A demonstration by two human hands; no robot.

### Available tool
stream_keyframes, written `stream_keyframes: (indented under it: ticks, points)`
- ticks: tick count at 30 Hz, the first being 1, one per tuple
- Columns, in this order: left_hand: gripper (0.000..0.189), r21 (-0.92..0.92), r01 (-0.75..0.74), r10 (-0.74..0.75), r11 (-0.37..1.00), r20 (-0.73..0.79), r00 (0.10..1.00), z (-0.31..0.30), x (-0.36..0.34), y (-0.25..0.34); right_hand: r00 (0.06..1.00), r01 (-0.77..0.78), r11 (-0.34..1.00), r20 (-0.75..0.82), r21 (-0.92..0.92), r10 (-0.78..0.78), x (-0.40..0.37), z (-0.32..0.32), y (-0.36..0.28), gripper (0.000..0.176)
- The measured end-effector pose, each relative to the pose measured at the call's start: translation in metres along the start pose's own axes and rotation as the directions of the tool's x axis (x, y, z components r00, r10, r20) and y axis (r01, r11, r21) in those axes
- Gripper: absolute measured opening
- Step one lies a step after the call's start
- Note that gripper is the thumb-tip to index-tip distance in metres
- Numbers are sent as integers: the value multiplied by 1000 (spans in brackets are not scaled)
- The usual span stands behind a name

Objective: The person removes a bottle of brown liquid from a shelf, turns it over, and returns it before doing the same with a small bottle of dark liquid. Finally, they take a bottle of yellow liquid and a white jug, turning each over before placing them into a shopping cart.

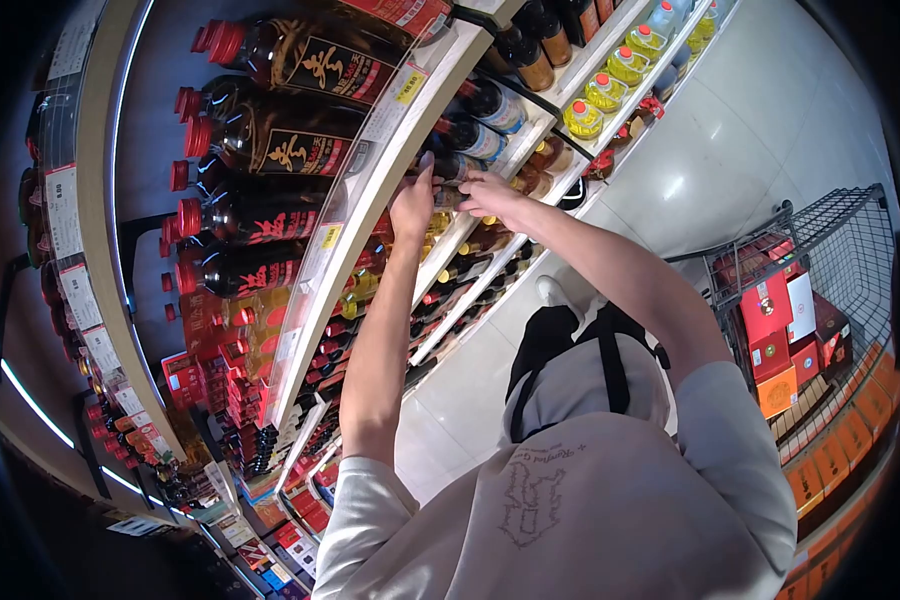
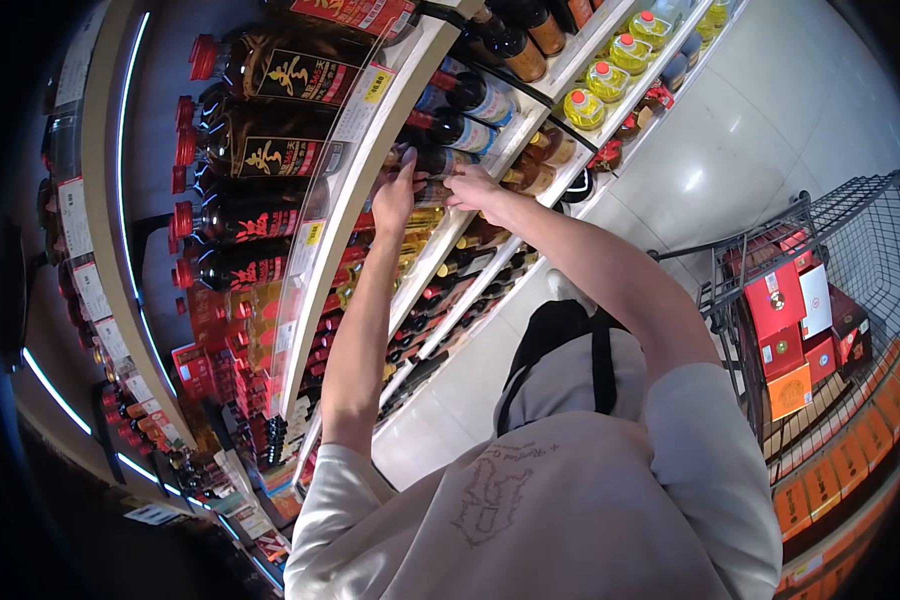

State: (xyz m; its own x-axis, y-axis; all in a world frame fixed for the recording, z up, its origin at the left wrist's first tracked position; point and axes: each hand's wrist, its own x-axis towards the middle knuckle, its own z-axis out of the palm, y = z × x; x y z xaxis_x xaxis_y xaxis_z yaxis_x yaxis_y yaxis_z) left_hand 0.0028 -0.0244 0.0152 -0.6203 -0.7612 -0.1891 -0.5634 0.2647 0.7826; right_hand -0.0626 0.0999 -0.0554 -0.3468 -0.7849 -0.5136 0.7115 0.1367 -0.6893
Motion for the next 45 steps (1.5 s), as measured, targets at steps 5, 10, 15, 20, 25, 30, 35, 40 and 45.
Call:
stream_keyframes:
  ticks: [5, 10, 15, 20, 25, 30, 35, 40, 45]
  points:
    - [46, 7, -44, 45, 999, -36, 998, 5, 0, 2, 1000, -15, 1000, 20, 2, 15, 0, 0, -4, 35]
    - [44, -76, -37, 31, 996, -77, 997, 11, -6, 11, 996, -33, 999, 84, -7, 34, 7, 0, 1, 39]
    - [46, -124, -55, 45, 991, -82, 996, 14, -11, 17, 997, -31, 998, 71, 62, 26, 14, -2, 7, 32]
    - [43, -227, -136, 109, 964, -128, 986, 19, -11, 7, 988, -86, 966, 144, 243, 52, 15, -7, 10, 31]
    - [43, -286, -114, 94, 952, -82, 992, 19, -13, 9, 991, -62, 957, 128, 282, 27, 17, -7, 10, 31]
    - [48, -248, -156, 131, 956, -114, 985, 17, -15, 9, 996, -63, 961, 72, 270, 45, 12, -2, 3, 26]
    - [42, -209, -172, 135, 963, -179, 974, 21, -16, 8, 995, -46, 957, 94, 288, 20, 12, -1, 3, 23]
    - [42, 46, -173, 179, 984, -167, 970, 21, -24, -9, 989, -68, 942, 145, 329, 21, -5, -4, 5, 22]
    - [72, 161, -449, 476, 879, -326, 816, 42, -84, -7, 972, -118, 938, 230, 326, 43, -35, -12, 12, 19]
